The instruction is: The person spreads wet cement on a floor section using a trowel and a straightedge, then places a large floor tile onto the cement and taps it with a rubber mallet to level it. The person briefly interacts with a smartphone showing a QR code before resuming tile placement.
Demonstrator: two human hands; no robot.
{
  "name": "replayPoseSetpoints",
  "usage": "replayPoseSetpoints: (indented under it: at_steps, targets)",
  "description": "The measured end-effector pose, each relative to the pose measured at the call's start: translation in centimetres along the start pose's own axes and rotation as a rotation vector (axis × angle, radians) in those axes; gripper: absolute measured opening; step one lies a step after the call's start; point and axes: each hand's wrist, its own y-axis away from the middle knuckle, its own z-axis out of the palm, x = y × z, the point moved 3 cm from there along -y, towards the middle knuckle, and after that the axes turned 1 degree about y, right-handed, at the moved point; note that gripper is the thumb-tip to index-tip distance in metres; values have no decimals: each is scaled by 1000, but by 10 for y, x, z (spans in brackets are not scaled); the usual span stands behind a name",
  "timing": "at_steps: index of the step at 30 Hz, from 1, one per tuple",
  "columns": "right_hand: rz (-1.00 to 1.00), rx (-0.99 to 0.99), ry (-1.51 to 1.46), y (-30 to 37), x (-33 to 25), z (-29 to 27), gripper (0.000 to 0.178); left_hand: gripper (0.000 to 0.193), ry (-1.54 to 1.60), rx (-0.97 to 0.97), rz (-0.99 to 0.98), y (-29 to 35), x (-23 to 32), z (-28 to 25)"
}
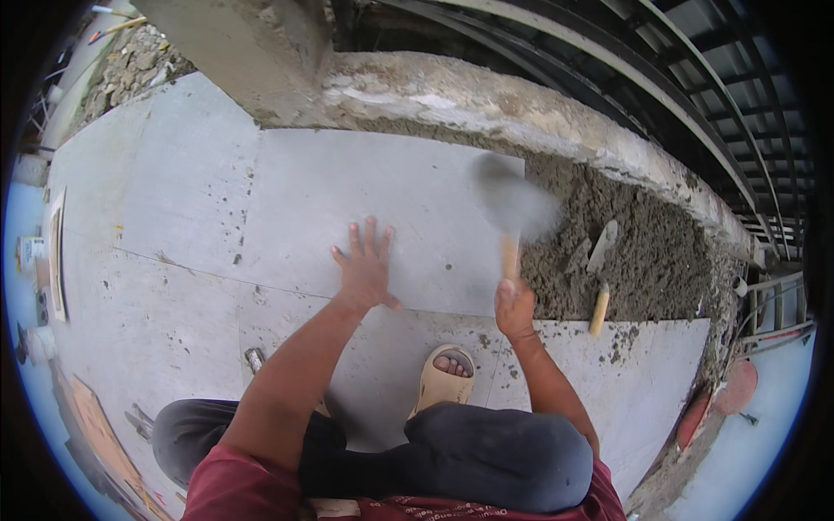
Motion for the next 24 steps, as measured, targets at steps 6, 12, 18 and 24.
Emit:
replayPoseSetpoints:
  at_steps: [6,12,18,24]
  targets:
    - [315,-208,-147,-70,-124,-3,43,154,12,-14,-54,12,-26,15]
    - [-200,-196,-320,-36,-65,45,49,155,97,15,-42,13,-14,-3]
    - [296,-542,-114,-81,-102,74,49,156,150,-16,-55,20,-36,10]
    - [-124,-315,-589,-74,-154,55,58,157,311,70,-267,28,-82,12]
